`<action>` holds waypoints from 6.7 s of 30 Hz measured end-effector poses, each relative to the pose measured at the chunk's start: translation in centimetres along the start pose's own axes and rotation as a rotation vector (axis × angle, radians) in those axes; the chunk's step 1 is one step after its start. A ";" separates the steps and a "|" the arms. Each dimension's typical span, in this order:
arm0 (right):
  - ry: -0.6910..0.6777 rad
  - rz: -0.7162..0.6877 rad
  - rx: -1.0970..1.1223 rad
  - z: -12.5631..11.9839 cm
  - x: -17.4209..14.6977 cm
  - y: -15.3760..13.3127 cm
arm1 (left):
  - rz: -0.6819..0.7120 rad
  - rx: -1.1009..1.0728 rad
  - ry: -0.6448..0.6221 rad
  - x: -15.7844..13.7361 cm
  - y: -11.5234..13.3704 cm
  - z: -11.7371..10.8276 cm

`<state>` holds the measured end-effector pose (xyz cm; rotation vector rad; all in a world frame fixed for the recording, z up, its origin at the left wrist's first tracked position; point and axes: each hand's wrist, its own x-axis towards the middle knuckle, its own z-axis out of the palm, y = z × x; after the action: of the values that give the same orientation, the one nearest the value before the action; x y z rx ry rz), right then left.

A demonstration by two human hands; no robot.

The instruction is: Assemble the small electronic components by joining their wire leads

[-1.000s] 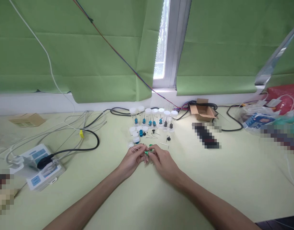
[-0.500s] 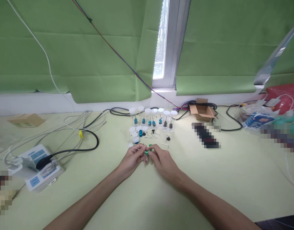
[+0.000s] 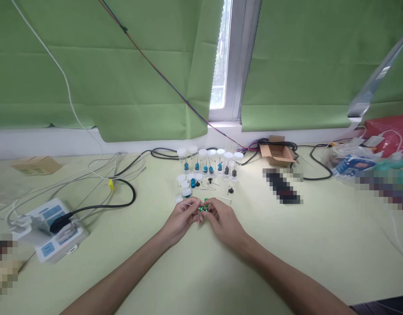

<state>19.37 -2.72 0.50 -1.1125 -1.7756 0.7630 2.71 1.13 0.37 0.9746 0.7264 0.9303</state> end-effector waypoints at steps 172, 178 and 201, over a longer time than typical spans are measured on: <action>0.021 -0.006 -0.081 0.2 -0.1 0.1 | -0.003 -0.003 0.013 -0.2 0.1 0.2; 0.008 -0.002 -0.071 0.0 -0.1 -0.1 | -0.010 0.013 -0.004 -0.2 0.3 0.2; -0.046 0.028 -0.041 -0.2 -0.1 -0.3 | -0.005 0.020 -0.013 0.0 0.1 0.1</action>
<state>19.41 -2.91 0.81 -1.1572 -1.8253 0.7777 2.77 1.06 0.47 0.9953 0.7277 0.9134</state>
